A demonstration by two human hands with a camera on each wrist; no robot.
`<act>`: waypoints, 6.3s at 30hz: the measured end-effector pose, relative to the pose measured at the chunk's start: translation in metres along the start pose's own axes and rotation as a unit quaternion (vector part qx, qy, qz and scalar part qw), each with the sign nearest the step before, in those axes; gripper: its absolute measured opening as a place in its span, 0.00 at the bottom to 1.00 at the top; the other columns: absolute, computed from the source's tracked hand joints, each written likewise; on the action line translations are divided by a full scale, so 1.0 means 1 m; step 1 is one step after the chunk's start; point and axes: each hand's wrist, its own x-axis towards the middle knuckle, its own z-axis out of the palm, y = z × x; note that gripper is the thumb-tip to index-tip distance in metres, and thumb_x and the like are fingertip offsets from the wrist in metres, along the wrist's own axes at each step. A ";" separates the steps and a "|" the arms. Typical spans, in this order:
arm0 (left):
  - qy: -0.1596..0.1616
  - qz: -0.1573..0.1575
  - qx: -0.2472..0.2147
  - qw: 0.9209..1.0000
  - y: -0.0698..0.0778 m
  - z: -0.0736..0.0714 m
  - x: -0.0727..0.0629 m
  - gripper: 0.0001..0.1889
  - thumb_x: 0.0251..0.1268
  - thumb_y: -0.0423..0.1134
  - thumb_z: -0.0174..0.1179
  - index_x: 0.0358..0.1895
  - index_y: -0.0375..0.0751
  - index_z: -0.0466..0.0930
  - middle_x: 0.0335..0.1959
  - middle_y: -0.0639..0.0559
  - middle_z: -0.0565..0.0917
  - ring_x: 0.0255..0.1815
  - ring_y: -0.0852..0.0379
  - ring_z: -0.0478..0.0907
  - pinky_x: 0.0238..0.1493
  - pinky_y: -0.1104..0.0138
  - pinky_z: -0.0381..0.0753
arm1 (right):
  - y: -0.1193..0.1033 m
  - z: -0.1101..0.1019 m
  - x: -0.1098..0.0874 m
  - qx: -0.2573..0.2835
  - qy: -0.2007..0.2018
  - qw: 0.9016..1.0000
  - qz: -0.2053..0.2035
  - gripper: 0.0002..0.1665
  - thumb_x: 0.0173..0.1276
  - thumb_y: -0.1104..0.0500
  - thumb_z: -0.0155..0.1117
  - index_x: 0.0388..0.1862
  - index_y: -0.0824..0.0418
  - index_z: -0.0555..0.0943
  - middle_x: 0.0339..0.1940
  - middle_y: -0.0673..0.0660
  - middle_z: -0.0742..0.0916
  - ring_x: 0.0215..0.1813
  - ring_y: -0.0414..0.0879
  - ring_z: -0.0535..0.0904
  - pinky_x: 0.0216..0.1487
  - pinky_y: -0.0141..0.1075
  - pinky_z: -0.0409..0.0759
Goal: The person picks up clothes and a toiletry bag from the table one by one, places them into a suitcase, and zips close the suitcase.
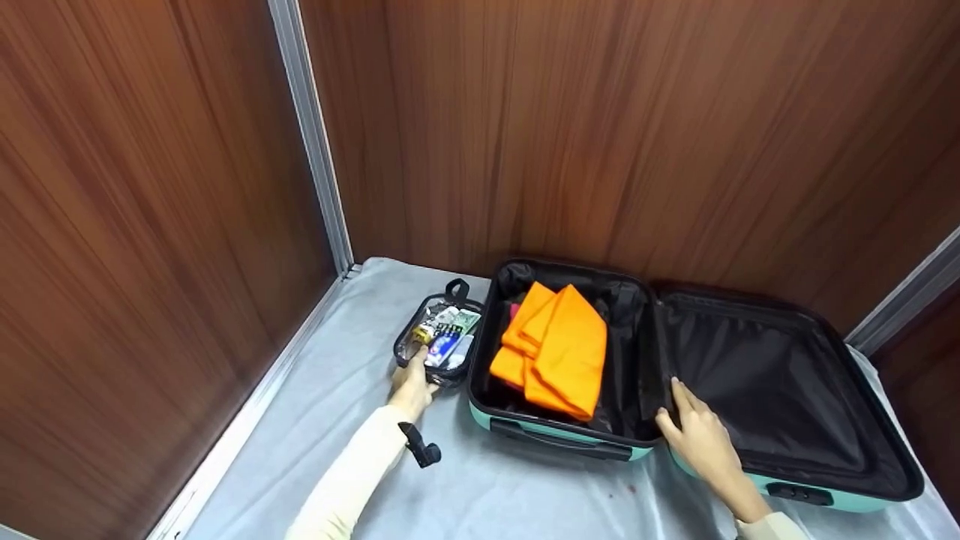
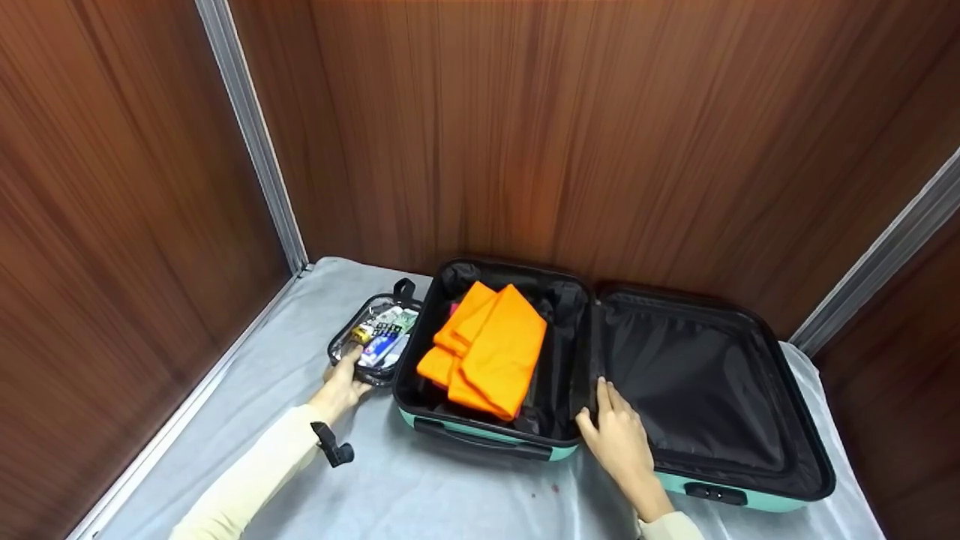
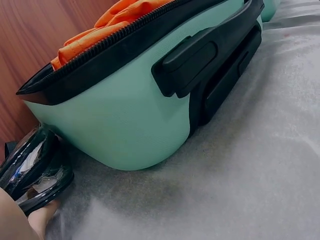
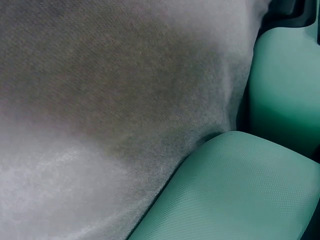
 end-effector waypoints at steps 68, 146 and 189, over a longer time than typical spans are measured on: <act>-0.059 0.064 -0.094 0.992 0.035 0.009 0.009 0.13 0.69 0.31 0.50 0.53 0.29 0.70 0.33 0.47 0.81 0.33 0.53 0.81 0.42 0.57 0.78 | -0.001 -0.003 0.004 -0.010 -0.018 1.000 0.014 0.36 0.75 0.54 0.54 0.73 0.75 0.61 0.67 0.78 0.70 0.58 0.77 0.72 0.54 0.66 0.71; -0.196 0.082 -0.058 0.975 0.044 0.072 -0.033 0.18 0.62 0.27 0.54 0.46 0.43 0.54 0.25 0.51 0.80 0.18 0.59 0.79 0.23 0.65 0.79 | 0.003 -0.004 0.007 -0.011 -0.033 0.999 0.026 0.37 0.77 0.51 0.50 0.74 0.74 0.59 0.68 0.78 0.68 0.60 0.77 0.71 0.54 0.67 0.71; -0.243 0.063 -0.013 0.968 0.004 0.114 -0.063 0.23 0.62 0.25 0.56 0.52 0.43 0.54 0.30 0.48 0.77 0.22 0.58 0.78 0.24 0.65 0.79 | 0.006 -0.004 0.002 -0.013 -0.025 0.999 0.024 0.36 0.76 0.52 0.52 0.73 0.75 0.61 0.67 0.78 0.70 0.57 0.75 0.74 0.53 0.65 0.73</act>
